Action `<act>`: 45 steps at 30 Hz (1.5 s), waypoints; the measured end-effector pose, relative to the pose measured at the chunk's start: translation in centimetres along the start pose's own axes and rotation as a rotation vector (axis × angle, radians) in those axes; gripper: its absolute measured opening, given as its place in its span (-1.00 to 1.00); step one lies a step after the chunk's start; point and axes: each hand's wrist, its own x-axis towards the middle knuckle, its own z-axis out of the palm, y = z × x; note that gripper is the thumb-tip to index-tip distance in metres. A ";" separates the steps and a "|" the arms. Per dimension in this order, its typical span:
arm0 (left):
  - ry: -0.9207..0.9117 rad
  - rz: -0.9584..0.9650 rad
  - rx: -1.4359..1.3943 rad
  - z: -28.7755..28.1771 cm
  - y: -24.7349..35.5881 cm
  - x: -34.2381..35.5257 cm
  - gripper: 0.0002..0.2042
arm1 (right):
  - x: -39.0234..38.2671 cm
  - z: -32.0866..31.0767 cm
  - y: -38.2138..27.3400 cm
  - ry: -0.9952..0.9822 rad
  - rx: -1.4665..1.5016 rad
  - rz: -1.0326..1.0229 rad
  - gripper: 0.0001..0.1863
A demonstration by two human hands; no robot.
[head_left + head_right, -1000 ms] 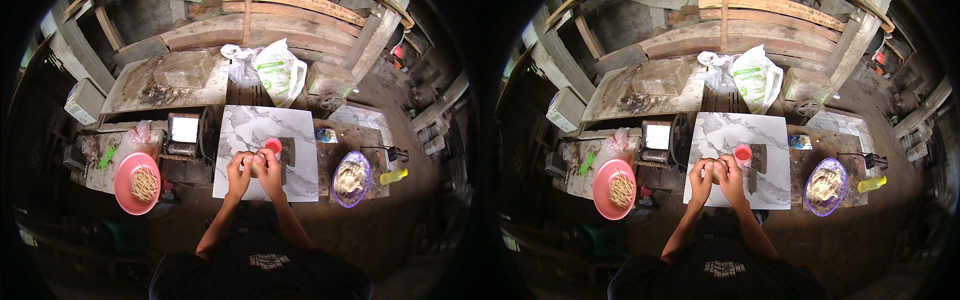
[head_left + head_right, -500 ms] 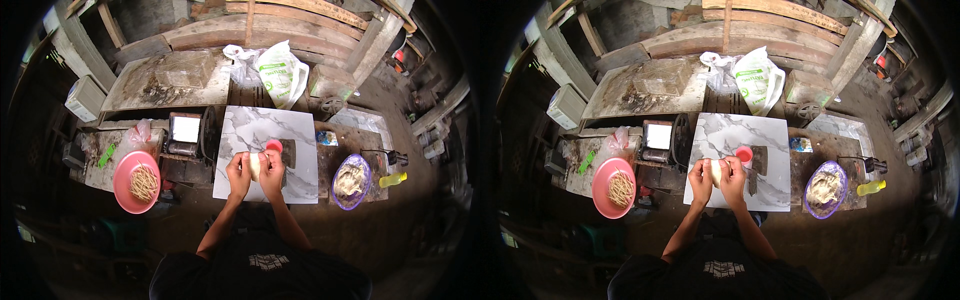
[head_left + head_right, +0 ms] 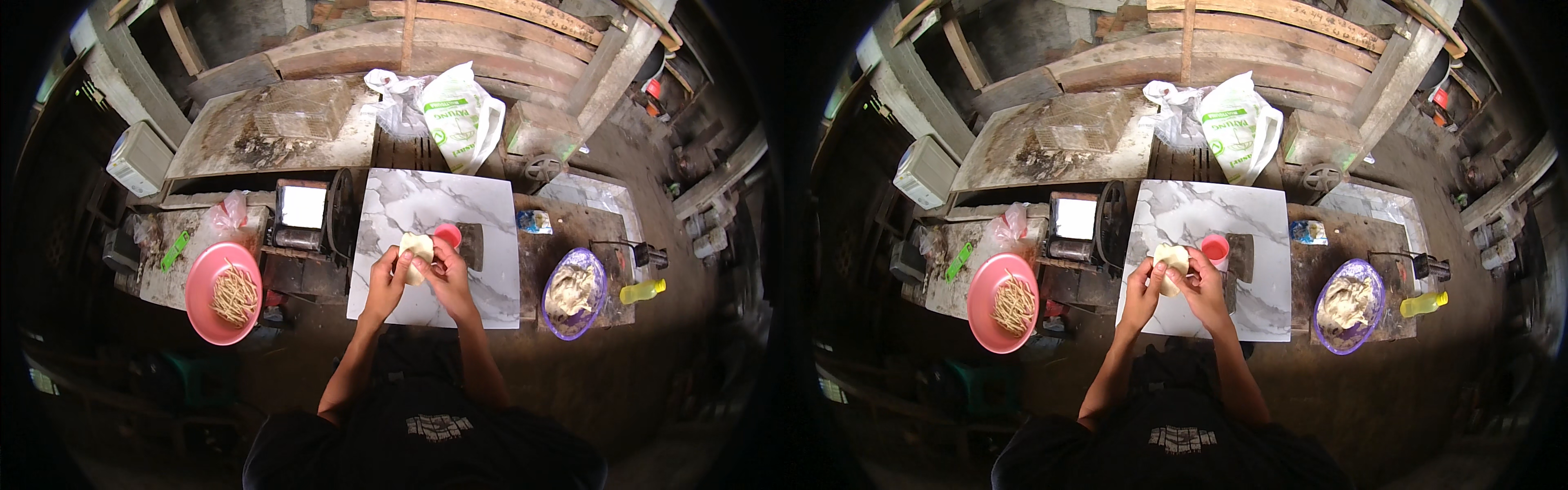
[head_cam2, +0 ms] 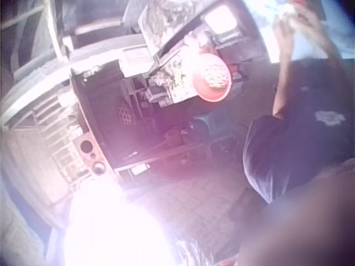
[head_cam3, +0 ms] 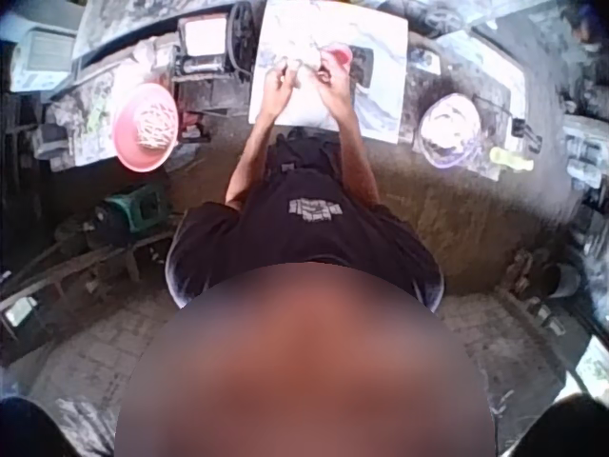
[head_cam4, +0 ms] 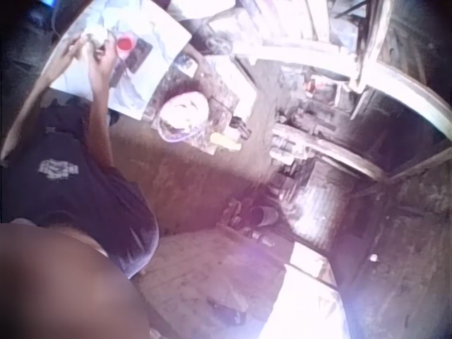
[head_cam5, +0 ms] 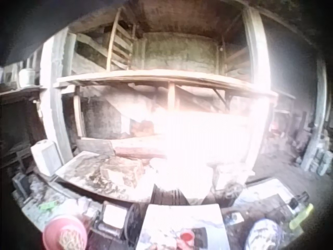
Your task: The person prepares dough by hand on a tiled surface, rolling it into thin sheets and using a large knife to cut it into strips.
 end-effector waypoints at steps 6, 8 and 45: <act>0.011 0.139 0.222 -0.5 -0.2 -0.1 -0.77 | -0.2 -0.4 -0.1 -0.026 0.160 0.099 -0.75; 0.034 0.167 0.248 -0.4 -0.1 -0.1 -0.77 | -0.4 -0.3 0.3 0.022 0.151 0.025 -0.74; 0.012 -0.086 -0.240 -0.6 0.5 0.4 -0.78 | 0.2 0.3 -0.4 0.073 0.013 0.038 -0.82</act>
